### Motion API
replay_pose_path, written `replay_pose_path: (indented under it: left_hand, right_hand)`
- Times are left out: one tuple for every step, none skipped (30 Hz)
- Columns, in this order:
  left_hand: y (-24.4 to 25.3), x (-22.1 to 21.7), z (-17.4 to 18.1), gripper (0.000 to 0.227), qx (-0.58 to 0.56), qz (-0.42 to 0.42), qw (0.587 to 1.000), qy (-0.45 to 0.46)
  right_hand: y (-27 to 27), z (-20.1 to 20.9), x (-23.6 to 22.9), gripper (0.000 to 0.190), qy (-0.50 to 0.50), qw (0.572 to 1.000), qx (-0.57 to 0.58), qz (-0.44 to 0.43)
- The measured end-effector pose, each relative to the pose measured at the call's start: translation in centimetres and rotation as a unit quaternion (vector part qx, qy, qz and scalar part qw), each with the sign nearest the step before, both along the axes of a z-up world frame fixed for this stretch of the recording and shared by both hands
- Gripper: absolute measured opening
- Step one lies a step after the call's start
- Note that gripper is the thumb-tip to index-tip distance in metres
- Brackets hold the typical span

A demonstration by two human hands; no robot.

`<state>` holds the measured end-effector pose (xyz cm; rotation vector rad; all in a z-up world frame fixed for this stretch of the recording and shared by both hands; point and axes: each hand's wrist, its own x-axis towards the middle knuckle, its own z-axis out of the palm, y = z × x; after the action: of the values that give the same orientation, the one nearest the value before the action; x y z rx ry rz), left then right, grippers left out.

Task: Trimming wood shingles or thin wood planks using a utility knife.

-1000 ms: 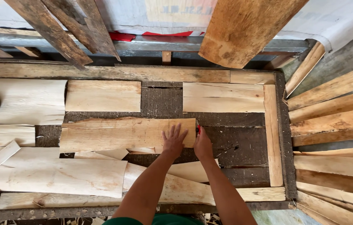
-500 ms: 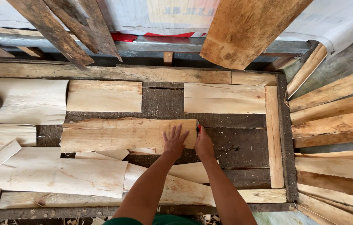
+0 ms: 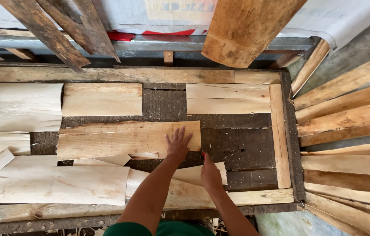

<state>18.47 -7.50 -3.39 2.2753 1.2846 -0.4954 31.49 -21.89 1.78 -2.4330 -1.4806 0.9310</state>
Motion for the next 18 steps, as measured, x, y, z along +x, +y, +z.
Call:
replay_pose_path:
  left_hand:
    - [0.1,-0.1,0.0,0.081,0.000,-0.002,1.000,-0.001]
    - [0.0,-0.1,0.0,0.082,-0.001,-0.003,1.000,0.000]
    - [0.0,-0.1,0.1,0.083,-0.003,-0.005,1.000,0.000]
    - [0.1,-0.1,0.3,0.083,-0.001,-0.004,1.000,-0.001]
    - [0.3,0.0,0.5,0.083,-0.008,0.008,1.000,-0.018]
    - [0.2,-0.3,0.7,0.083,-0.017,0.019,0.999,-0.032]
    - [-0.1,-0.6,-0.2,0.083,-0.016,0.018,0.999,-0.031]
    - [-0.3,-0.9,-1.0,0.078,0.004,0.036,0.997,-0.069]
    - [-0.5,-1.1,-1.8,0.075,0.024,0.054,0.992,-0.108]
    - [-0.8,-1.4,-1.6,0.075,0.027,0.058,0.992,-0.107]
    - [-1.2,-1.7,-1.4,0.072,0.037,0.065,0.986,-0.150]
    - [-1.6,-2.4,-1.2,0.069,0.047,0.072,0.978,-0.190]
    - [-2.2,-2.9,-1.1,0.069,0.050,0.076,0.978,-0.188]
    - [-2.9,-3.5,-1.0,0.064,0.061,0.063,0.975,-0.202]
    - [-3.5,-4.0,-1.0,0.059,0.072,0.050,0.972,-0.217]
    - [-4.0,-4.7,-1.1,0.059,0.075,0.055,0.973,-0.214]
    - [-4.5,-5.4,-1.2,0.055,0.079,0.057,0.970,-0.224]
    - [-5.0,-6.0,-1.3,0.052,0.084,0.059,0.966,-0.235]
  right_hand:
    - [-0.7,-0.3,0.2,0.057,-0.001,1.000,0.000,-0.002]
    - [-1.5,-0.5,0.5,0.057,0.005,1.000,0.004,0.008]
    - [-2.3,-0.7,0.7,0.056,0.011,1.000,0.008,0.017]
    - [-2.3,-0.7,1.1,0.056,0.010,1.000,0.009,0.018]
    - [-2.3,-0.7,1.4,0.053,0.008,1.000,0.000,0.010]
    - [-2.6,-0.8,1.4,0.049,0.008,1.000,-0.010,0.001]
    - [-2.9,-0.8,1.4,0.049,0.009,1.000,-0.010,0.000]
    - [-3.0,-0.8,1.5,0.044,0.028,0.999,0.008,-0.025]
    - [-3.0,-0.8,1.6,0.040,0.047,0.997,0.026,-0.050]
    - [-3.0,-0.9,1.8,0.040,0.048,0.997,0.028,-0.046]
    - [-3.0,-1.1,1.9,0.037,0.076,0.992,0.059,-0.083]
    - [-2.9,-1.2,1.7,0.035,0.106,0.983,0.089,-0.119]
    - [-2.8,-2.2,1.9,0.035,0.109,0.983,0.091,-0.115]
    - [-2.6,-3.2,2.1,0.032,0.090,0.980,0.119,-0.129]
    - [-2.4,-4.2,2.3,0.032,0.070,0.976,0.147,-0.143]
    - [-1.9,-4.3,2.1,0.032,0.074,0.977,0.147,-0.137]
    - [-1.4,-4.5,2.0,0.032,0.082,0.975,0.152,-0.141]
    - [-0.8,-4.6,1.9,0.033,0.090,0.973,0.157,-0.145]
